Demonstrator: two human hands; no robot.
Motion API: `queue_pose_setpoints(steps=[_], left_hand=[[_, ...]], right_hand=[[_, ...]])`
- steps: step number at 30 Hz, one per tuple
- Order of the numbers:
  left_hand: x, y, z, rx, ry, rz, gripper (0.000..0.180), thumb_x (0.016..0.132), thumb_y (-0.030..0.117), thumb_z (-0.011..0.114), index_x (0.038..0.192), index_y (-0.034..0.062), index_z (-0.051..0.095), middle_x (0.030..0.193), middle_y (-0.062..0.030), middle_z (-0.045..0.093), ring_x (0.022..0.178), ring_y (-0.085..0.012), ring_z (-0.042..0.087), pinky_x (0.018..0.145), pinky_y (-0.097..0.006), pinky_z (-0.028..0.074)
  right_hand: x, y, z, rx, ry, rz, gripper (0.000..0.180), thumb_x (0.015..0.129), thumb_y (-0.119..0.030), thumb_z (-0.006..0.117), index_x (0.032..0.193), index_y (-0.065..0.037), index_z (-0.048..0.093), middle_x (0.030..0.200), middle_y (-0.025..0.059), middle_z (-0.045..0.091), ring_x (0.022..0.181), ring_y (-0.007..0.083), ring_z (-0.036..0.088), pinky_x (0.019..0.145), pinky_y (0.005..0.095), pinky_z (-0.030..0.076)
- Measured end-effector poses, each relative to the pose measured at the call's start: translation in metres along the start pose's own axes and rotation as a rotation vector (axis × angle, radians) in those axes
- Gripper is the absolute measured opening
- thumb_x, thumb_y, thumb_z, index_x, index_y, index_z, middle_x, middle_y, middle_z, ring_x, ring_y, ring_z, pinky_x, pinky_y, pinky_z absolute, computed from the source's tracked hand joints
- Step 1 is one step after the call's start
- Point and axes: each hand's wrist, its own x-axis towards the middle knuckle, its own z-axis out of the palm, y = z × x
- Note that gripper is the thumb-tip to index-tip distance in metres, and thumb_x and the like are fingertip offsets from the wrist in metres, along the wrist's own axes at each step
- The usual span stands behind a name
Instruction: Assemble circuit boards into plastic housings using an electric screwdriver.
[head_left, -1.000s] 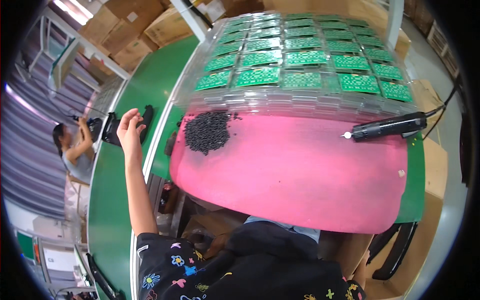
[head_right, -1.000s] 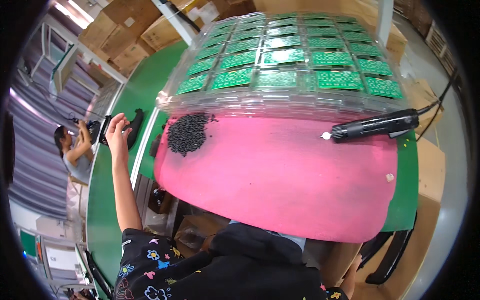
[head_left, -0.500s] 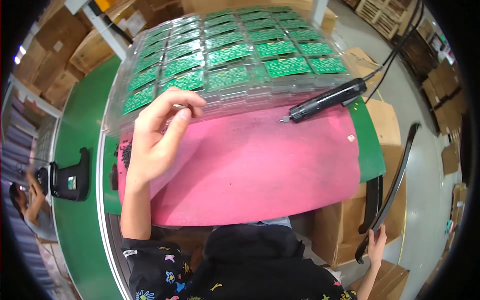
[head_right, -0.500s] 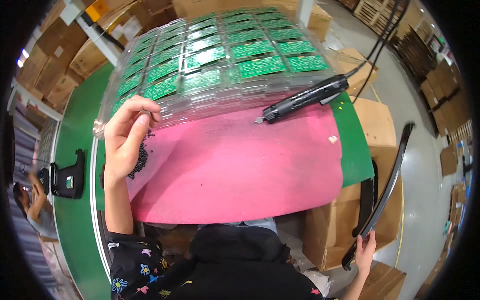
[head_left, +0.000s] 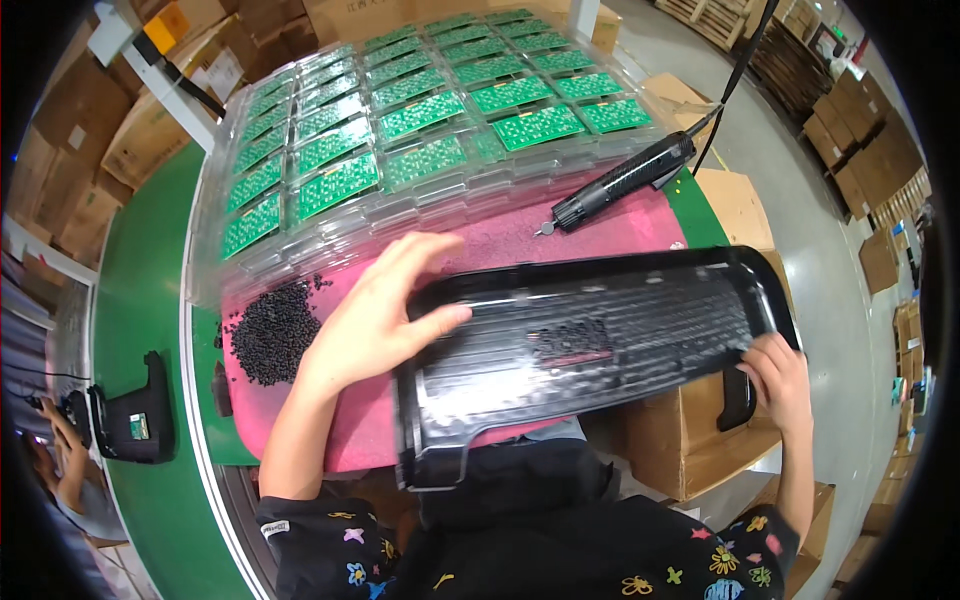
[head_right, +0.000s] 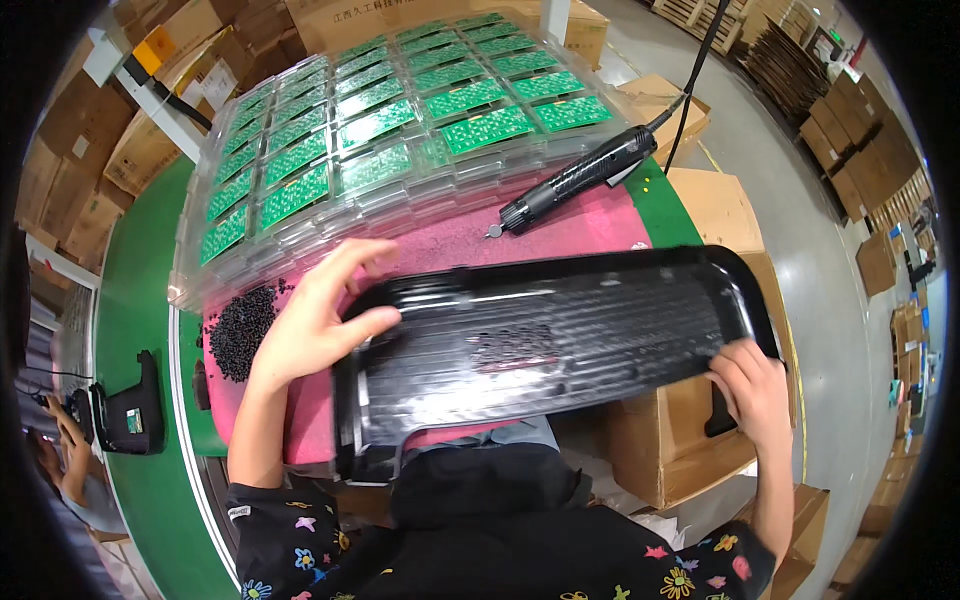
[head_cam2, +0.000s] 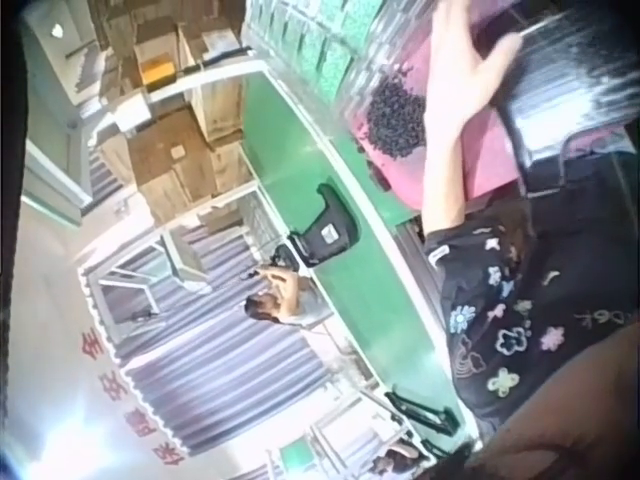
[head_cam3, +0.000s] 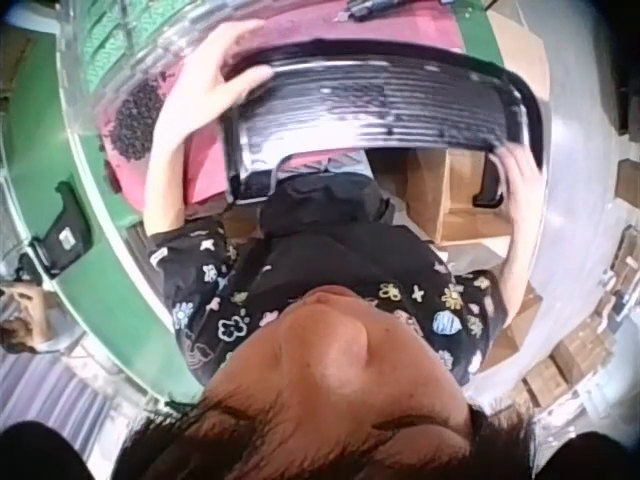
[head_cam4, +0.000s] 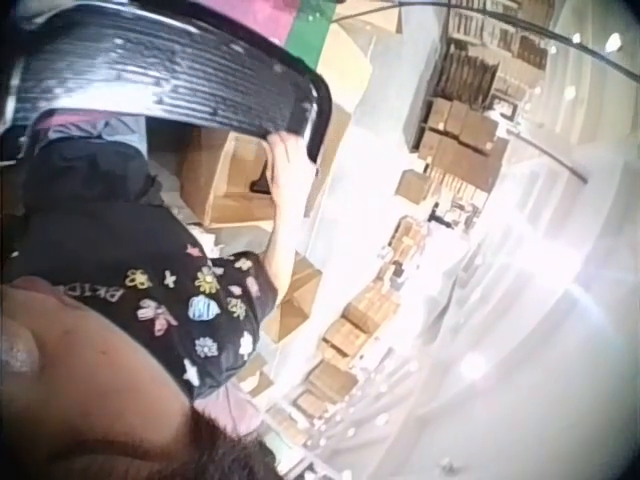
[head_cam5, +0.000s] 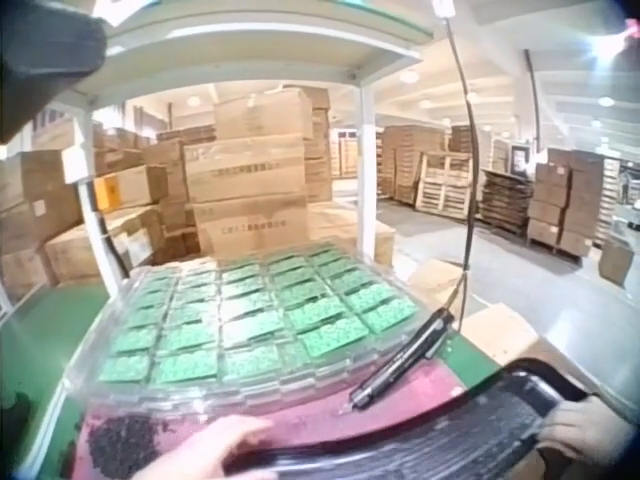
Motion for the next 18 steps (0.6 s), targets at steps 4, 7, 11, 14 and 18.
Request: queue_pose_setpoints(steps=[4, 7, 11, 14, 18], left_hand=[[-0.012, -0.031, 0.004, 0.277, 0.088, 0.083, 0.036, 0.078, 0.009, 0.076, 0.111, 0.0032, 0.063, 0.101, -0.0132, 0.062, 0.098, -0.0349, 0.061, 0.086, -0.043, 0.048], [-0.022, -0.039, -0.002, 0.36, 0.094, 0.018, 0.023, 0.079, 0.008, 0.074, 0.098, 0.0018, 0.061, 0.092, -0.0141, 0.059, 0.091, -0.0376, 0.06, 0.08, -0.045, 0.047], [-0.025, -0.026, -0.002, 0.432, 0.103, -0.023, 0.016, 0.08, 0.004, 0.069, 0.088, 0.0011, 0.055, 0.089, -0.0149, 0.057, 0.086, -0.0392, 0.059, 0.071, -0.046, 0.043], [-0.02, -0.023, 0.001, 0.479, 0.098, -0.048, 0.016, 0.079, 0.002, 0.068, 0.087, 0.0009, 0.054, 0.089, -0.0153, 0.057, 0.086, -0.0392, 0.059, 0.07, -0.046, 0.042], [-0.027, -0.028, 0.007, 0.423, 0.141, -0.076, 0.019, 0.079, -0.005, 0.064, 0.091, -0.0023, 0.05, 0.092, -0.0214, 0.056, 0.089, -0.0453, 0.057, 0.073, -0.052, 0.042]], right_hand=[[0.117, -0.023, -0.006, 0.189, 0.207, -0.312, 0.03, 0.073, -0.015, 0.082, 0.093, -0.005, 0.062, 0.088, 0.0067, 0.061, 0.079, 0.0273, 0.063, 0.056, 0.0365, 0.049], [0.207, -0.042, 0.001, 0.14, 0.33, -0.381, 0.027, 0.078, -0.013, 0.078, 0.1, -0.006, 0.063, 0.09, 0.0089, 0.063, 0.083, 0.0288, 0.064, 0.062, 0.0383, 0.051], [0.3, -0.033, 0.024, 0.072, 0.257, -0.404, 0.044, 0.08, -0.01, 0.075, 0.121, -0.006, 0.06, 0.102, 0.0137, 0.067, 0.102, 0.0324, 0.064, 0.085, 0.0427, 0.053], [0.344, -0.015, 0.051, 0.067, 0.098, -0.321, 0.059, 0.079, -0.007, 0.076, 0.134, -0.008, 0.055, 0.112, 0.0146, 0.067, 0.108, 0.0343, 0.063, 0.09, 0.0445, 0.053], [0.369, -0.03, 0.044, 0.202, -0.322, -0.146, 0.08, 0.075, -0.002, 0.078, 0.147, -0.011, 0.044, 0.124, 0.0176, 0.066, 0.112, 0.036, 0.064, 0.094, 0.0448, 0.053]])
